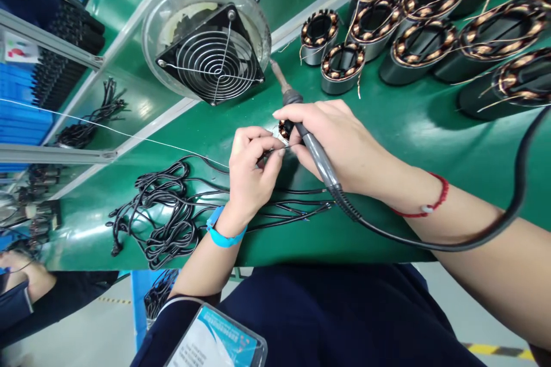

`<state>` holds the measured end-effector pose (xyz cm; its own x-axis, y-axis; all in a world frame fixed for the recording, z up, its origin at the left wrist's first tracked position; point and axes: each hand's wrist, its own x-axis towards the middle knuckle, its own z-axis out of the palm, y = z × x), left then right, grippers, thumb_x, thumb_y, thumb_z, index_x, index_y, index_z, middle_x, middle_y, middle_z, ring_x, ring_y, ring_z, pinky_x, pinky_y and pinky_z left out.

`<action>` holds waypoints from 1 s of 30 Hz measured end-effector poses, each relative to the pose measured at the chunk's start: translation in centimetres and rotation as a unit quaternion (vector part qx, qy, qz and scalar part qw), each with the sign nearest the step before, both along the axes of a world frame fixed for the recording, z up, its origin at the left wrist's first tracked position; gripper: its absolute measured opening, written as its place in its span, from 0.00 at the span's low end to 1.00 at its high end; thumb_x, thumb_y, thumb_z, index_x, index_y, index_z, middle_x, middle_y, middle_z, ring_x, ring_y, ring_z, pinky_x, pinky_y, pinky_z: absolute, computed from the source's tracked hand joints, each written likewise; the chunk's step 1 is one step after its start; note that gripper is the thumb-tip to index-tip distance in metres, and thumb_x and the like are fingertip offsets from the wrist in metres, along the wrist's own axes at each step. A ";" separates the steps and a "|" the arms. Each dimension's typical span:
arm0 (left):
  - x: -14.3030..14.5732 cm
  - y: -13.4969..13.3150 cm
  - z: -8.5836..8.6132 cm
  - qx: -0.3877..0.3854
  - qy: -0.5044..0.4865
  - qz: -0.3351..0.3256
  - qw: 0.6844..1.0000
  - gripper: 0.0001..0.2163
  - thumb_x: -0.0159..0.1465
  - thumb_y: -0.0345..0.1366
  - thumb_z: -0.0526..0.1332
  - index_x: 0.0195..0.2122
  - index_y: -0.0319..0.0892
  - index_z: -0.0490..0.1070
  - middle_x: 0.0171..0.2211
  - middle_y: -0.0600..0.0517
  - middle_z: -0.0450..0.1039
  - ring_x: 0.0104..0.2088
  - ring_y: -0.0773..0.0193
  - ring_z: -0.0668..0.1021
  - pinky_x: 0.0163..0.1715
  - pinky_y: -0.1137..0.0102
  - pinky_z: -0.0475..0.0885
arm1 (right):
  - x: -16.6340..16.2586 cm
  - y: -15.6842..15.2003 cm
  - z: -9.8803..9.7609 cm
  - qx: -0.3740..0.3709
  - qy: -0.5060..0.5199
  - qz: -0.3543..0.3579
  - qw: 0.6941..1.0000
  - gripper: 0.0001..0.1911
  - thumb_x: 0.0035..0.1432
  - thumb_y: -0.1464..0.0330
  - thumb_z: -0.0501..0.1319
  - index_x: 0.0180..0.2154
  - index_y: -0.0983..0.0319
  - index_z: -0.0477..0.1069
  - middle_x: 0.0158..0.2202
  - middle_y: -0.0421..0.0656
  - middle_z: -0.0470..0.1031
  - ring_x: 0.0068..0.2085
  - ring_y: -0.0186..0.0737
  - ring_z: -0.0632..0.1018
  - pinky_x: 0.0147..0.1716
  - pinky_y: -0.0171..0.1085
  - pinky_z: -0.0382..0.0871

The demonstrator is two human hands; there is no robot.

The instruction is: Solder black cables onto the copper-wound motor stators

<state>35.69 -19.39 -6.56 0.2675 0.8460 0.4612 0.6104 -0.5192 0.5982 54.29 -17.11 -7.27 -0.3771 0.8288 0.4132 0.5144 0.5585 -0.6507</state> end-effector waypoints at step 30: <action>-2.0 1.3 3.1 -0.519 -0.290 0.057 0.802 0.15 0.53 0.47 0.70 0.24 0.40 0.73 0.17 0.59 0.62 0.20 0.75 0.60 0.22 0.75 0.55 | -1.0 -1.2 -0.1 0.109 -0.066 0.032 0.991 0.18 0.68 0.65 0.55 0.58 0.55 0.63 0.39 0.43 0.75 0.44 0.49 0.76 0.51 0.50 0.70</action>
<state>33.69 -18.09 -3.43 0.1569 0.8590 -0.4873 0.0820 0.4804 0.8732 53.30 -18.27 -7.33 -0.4888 0.6974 0.5241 0.5455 0.7132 -0.4402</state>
